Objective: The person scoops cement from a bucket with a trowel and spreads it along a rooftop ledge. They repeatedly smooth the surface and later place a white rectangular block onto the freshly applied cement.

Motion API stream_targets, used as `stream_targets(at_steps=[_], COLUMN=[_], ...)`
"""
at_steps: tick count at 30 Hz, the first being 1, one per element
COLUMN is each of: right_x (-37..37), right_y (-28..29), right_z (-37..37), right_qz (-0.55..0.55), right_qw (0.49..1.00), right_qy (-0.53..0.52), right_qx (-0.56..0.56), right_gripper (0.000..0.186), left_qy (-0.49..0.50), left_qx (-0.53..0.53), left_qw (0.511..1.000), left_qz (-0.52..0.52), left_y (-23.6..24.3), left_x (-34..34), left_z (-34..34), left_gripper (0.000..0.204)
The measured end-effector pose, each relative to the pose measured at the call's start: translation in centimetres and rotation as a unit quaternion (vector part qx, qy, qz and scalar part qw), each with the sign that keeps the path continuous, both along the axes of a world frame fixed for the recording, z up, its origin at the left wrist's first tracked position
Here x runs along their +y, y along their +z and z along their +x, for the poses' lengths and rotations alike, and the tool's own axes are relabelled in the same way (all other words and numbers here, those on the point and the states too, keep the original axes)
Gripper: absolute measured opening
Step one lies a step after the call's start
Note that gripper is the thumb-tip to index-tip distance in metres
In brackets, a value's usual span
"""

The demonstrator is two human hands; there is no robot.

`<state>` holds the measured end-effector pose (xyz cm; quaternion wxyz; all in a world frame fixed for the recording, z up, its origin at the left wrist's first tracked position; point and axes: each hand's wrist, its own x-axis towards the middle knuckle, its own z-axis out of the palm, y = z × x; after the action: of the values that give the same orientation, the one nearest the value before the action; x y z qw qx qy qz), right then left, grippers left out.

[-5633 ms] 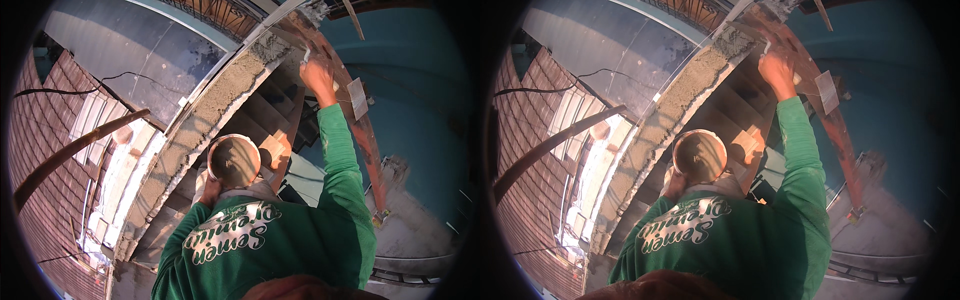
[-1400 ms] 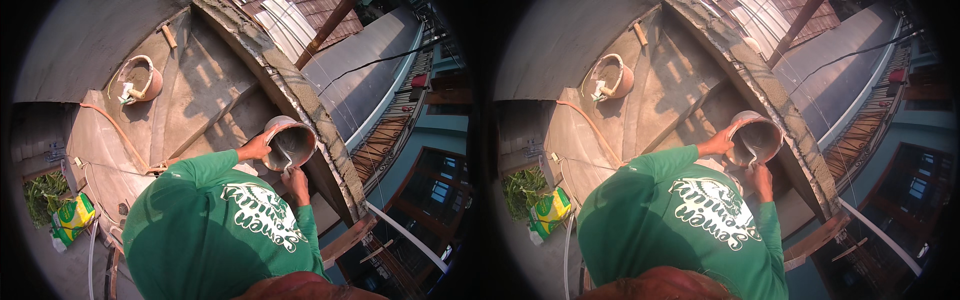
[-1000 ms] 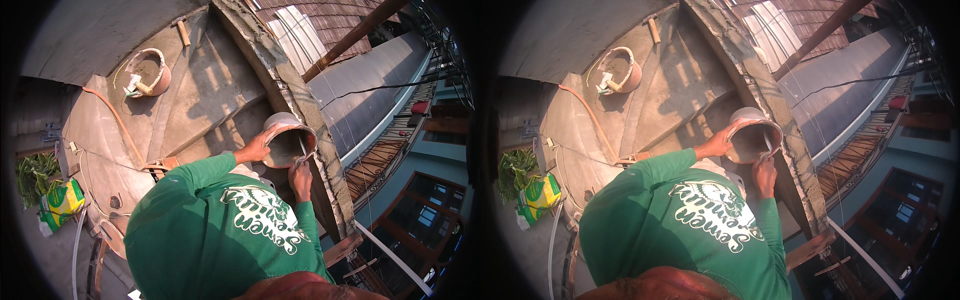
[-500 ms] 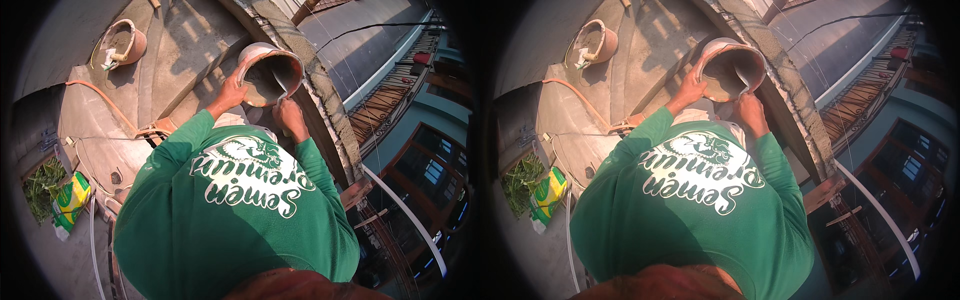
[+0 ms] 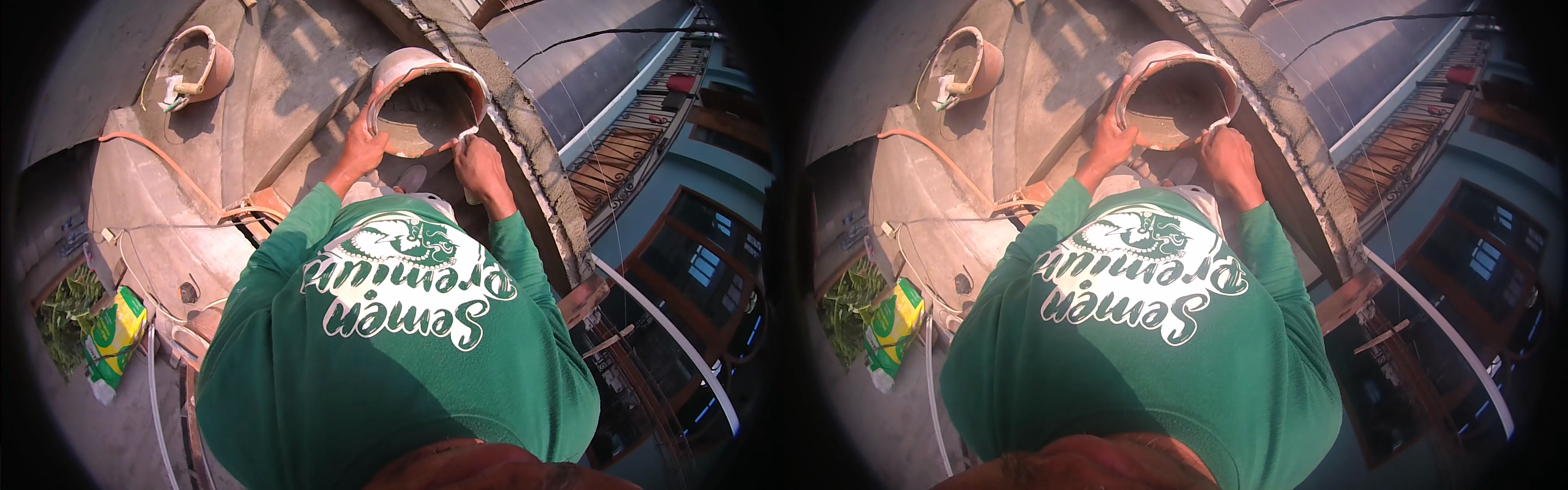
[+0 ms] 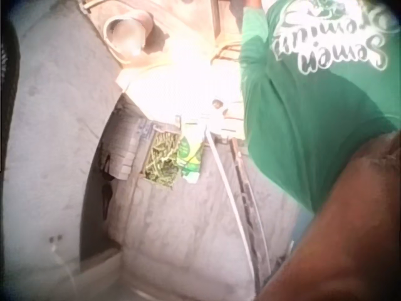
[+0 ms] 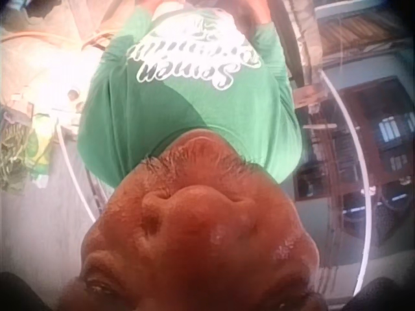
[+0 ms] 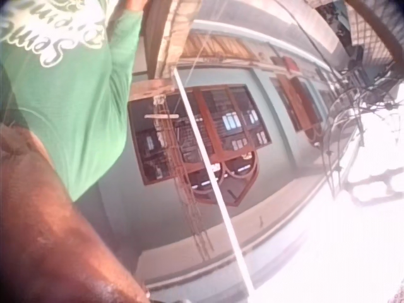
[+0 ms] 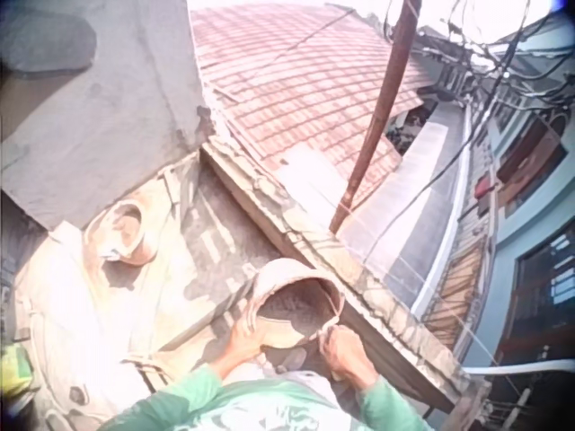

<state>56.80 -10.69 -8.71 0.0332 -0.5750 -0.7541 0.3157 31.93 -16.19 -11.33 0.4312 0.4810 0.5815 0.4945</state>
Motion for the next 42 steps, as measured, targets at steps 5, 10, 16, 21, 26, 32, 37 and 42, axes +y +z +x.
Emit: stream_targets(at_steps=[5, 10, 16, 21, 26, 32, 37, 42], right_x=[-0.2, -1.0, -2.4, -3.1, -4.8, -4.8, -5.5, -7.7], right_y=[-1.6, 0.9, 1.6, 5.5, 2.3, 6.1, 3.8, 2.4], right_z=[-1.5, -3.5, -7.7, -9.6, -12.5, -14.0, -12.3, -13.1], right_qz=[-0.313, -0.479, -0.407, -0.012, 0.138, 0.192, 0.117, 0.094], right_qw=[0.936, 0.819, 0.864, 0.994, 0.976, 0.976, 0.978, 0.990], right_qy=[-0.105, -0.121, -0.050, 0.063, 0.170, 0.100, 0.171, 0.096], right_qx=[0.123, 0.291, 0.292, 0.090, -0.015, -0.032, -0.033, -0.033], right_gripper=[0.044, 0.041, 0.040, 0.035, 0.025, 0.025, 0.026, 0.029], left_qy=[-0.015, -0.035, -0.006, 0.015, 0.053, 0.059, 0.083, -0.005], left_qx=[-0.043, -0.102, -0.178, -0.114, -0.062, 0.018, 0.000, -0.027], left_qw=[0.999, 0.994, 0.979, 0.991, 0.996, 0.998, 0.997, 1.000], left_qz=[0.024, 0.012, -0.094, -0.061, 0.023, -0.022, 0.011, 0.006], left_y=[0.0, -1.9, -1.1, -1.0, 0.2, 1.7, 0.5, 1.8], left_x=[-1.1, -3.1, -4.3, -4.9, -4.9, -6.6, -6.3, -5.7], left_z=[-2.3, -7.7, -9.8, -12.6, -12.6, -15.0, -15.8, -13.2], left_gripper=[0.093, 0.078, 0.057, 0.051, 0.052, 0.069, 0.063, 0.034])
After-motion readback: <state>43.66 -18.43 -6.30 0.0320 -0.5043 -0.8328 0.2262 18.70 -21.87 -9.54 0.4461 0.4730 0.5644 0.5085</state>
